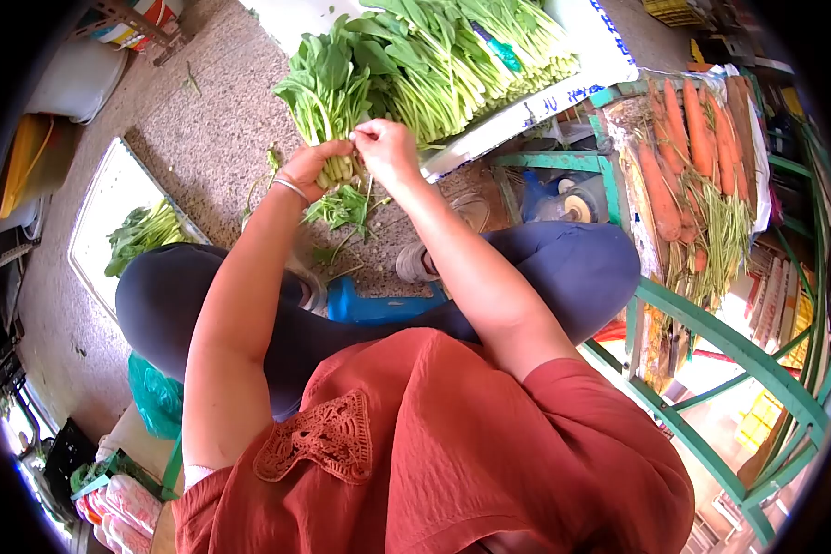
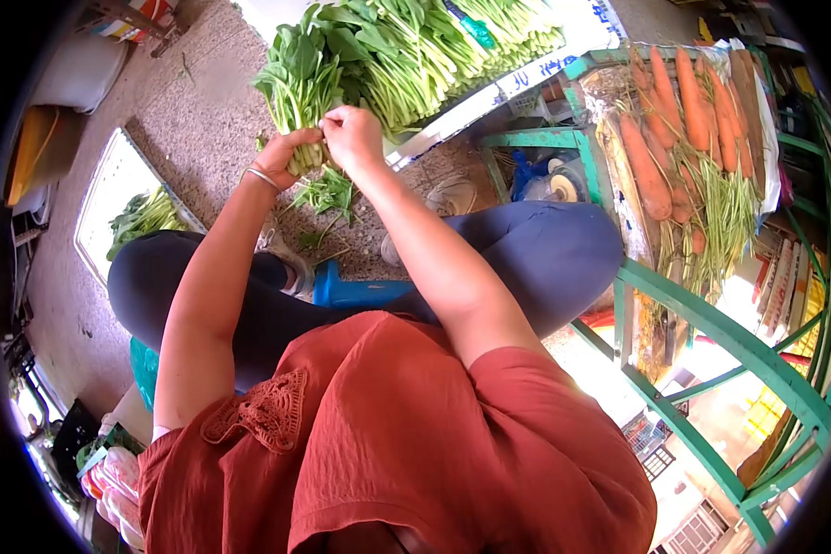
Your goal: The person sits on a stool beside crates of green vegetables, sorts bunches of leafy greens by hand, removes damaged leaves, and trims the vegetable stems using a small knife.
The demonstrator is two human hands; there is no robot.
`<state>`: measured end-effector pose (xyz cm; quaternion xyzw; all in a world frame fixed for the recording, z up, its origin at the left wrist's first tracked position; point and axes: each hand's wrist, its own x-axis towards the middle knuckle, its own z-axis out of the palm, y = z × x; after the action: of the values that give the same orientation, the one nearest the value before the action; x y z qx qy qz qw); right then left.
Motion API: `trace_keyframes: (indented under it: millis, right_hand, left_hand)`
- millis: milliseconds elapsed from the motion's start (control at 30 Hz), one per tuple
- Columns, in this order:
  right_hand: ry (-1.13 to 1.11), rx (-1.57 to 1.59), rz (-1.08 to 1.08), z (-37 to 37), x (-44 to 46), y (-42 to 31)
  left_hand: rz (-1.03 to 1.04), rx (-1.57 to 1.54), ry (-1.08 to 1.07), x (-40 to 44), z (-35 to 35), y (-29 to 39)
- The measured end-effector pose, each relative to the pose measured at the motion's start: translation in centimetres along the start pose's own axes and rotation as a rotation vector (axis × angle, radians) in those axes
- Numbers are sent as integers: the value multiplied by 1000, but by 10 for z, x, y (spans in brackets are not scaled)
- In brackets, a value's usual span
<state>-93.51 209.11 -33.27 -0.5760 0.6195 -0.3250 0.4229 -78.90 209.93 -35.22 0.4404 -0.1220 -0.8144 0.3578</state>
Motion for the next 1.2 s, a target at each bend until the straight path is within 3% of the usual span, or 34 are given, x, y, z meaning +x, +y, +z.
trace_keyframes:
  millis: [100,133,167,267,300,333,367,433,467,600,700,867,1000,1200]
  right_hand:
    - [-96,-46,0,-5,0,-2]
    - [-182,41,147,-15,-3,-11]
    - [-183,32,150,-20,-1,-11]
    - [317,-158,-151,-50,14,-6]
    - [497,-383,-283,-63,28,2]
    - [511,-367,-192,-77,36,0]
    - [590,-558,-225,-88,41,-1]
    - [396,-648,-23,-104,49,-15]
    - [260,-679,264,-107,55,-27]
    - [159,-846,418,-99,58,-45]
    - [172,-829,317,-96,61,-32]
    - [176,-786,354,-101,64,-33]
    - [103,-797,246,-101,61,-43]
    - [203,-819,-58,-70,22,-48]
  left_hand:
    - [28,70,-58,-1,1,0]
    - [-12,65,-4,0,2,-1]
    - [-50,61,51,1,3,-1]
    - [-40,-6,30,-9,12,9]
    - [-34,-7,24,-8,11,10]
    - [17,-85,-60,-7,9,9]
    - [67,-161,-142,-7,6,10]
    - [153,-202,-75,-13,21,14]
    - [152,-231,-109,-16,26,17]
    - [124,-289,-105,-9,27,14]
    - [98,-271,-83,-6,29,12]
    - [150,-243,-86,0,34,9]
    - [165,-264,-81,6,48,9]
    - [164,-165,-71,13,56,2]
